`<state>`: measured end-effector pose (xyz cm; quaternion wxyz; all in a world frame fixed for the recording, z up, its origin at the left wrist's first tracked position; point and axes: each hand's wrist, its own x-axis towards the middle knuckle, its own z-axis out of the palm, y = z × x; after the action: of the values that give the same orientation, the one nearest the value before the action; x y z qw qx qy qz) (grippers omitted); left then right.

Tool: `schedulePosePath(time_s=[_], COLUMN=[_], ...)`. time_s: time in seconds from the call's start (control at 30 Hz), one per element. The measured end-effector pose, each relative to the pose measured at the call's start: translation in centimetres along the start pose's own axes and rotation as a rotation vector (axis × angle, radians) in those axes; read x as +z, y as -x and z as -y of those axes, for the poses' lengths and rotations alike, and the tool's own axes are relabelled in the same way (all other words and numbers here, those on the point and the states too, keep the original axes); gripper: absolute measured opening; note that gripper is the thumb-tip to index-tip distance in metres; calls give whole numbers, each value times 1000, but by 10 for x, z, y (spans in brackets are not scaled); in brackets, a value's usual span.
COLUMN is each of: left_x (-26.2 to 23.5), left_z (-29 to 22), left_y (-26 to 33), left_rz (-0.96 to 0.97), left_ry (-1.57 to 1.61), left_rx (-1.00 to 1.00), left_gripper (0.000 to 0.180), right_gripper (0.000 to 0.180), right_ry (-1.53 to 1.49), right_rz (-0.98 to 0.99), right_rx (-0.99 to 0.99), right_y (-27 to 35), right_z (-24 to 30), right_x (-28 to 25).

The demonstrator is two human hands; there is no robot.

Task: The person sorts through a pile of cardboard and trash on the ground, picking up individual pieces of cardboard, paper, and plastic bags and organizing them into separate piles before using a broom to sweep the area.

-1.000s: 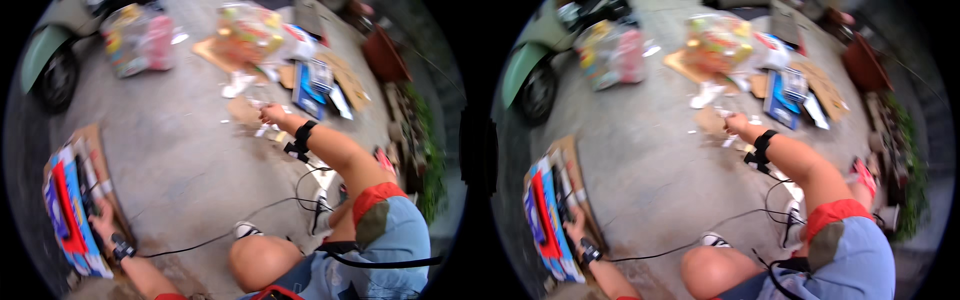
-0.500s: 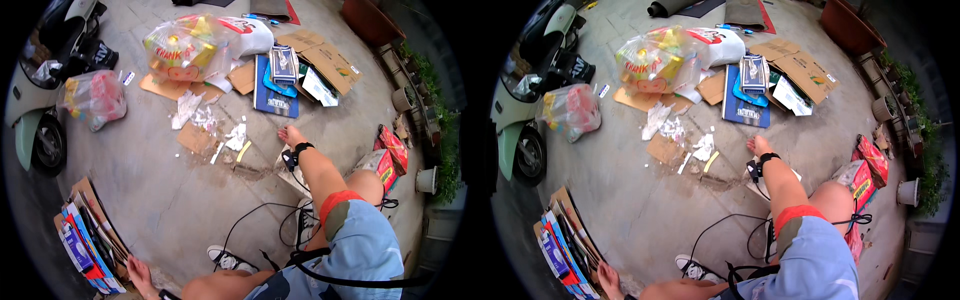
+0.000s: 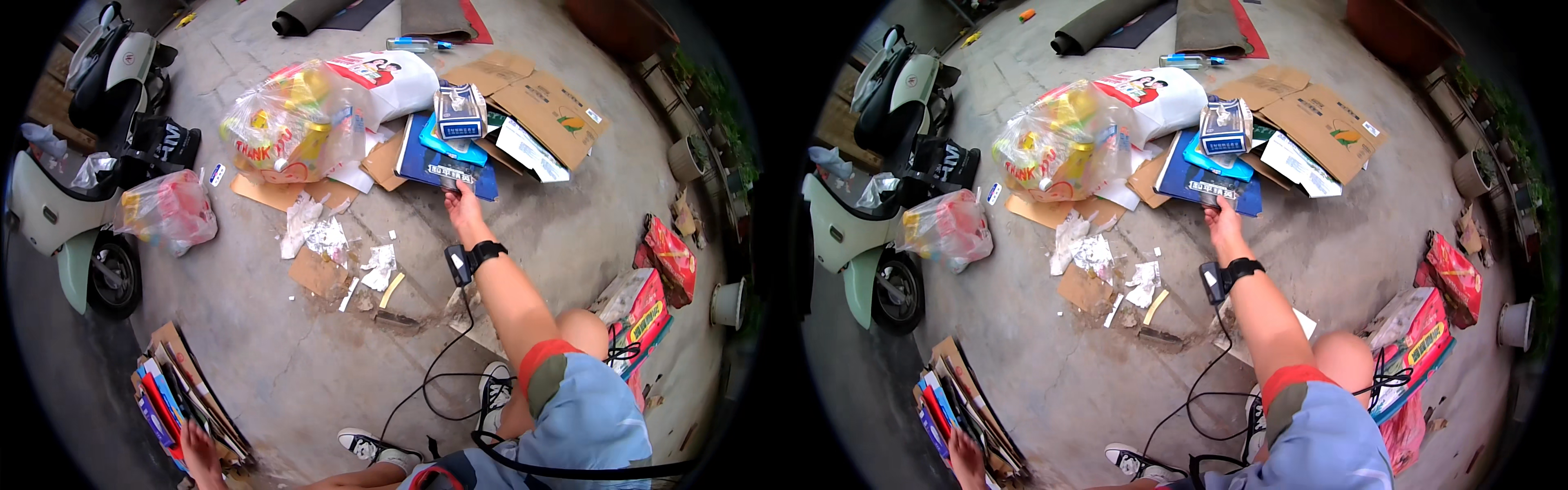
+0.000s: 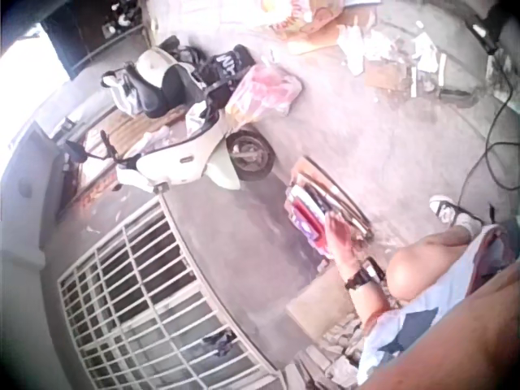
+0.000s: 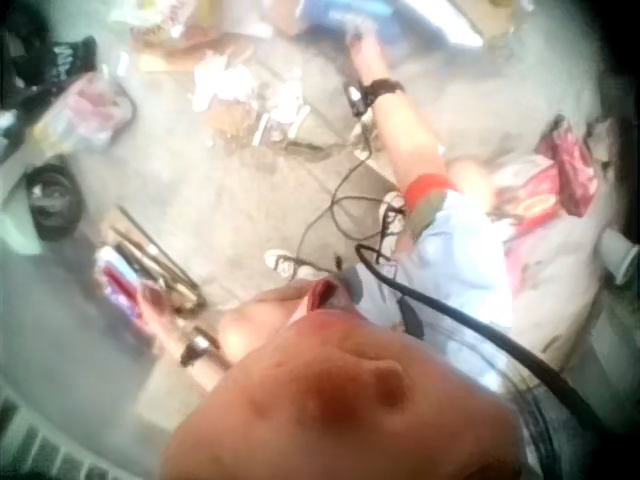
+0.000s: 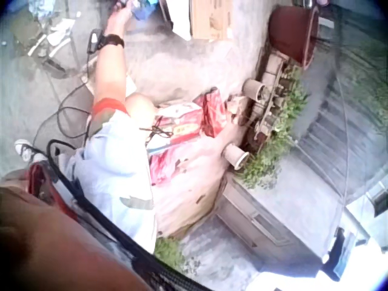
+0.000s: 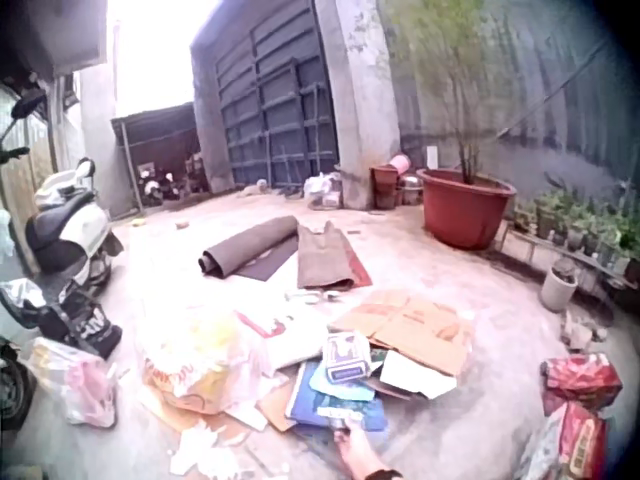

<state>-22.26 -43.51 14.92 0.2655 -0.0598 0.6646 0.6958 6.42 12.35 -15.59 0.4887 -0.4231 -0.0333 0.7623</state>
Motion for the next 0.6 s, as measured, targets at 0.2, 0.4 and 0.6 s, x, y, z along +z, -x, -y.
schedulePosePath(time_s=[0.2, 0.4, 0.6], left_x=[199, 185, 76], left_z=[42, 67, 73], left_y=[-5, 2, 8], left_rz=[458, 673, 499], left_ry=[-582, -369, 282], left_rx=[-227, -388, -92], left_gripper=[41, 37, 24], right_gripper=[9, 16, 23], right_ry=[-117, 189, 713], right_rz=[-29, 263, 941], right_rx=[160, 402, 473], right_y=[158, 347, 435], right_z=[-80, -161, -190], right_x=[51, 64, 80])
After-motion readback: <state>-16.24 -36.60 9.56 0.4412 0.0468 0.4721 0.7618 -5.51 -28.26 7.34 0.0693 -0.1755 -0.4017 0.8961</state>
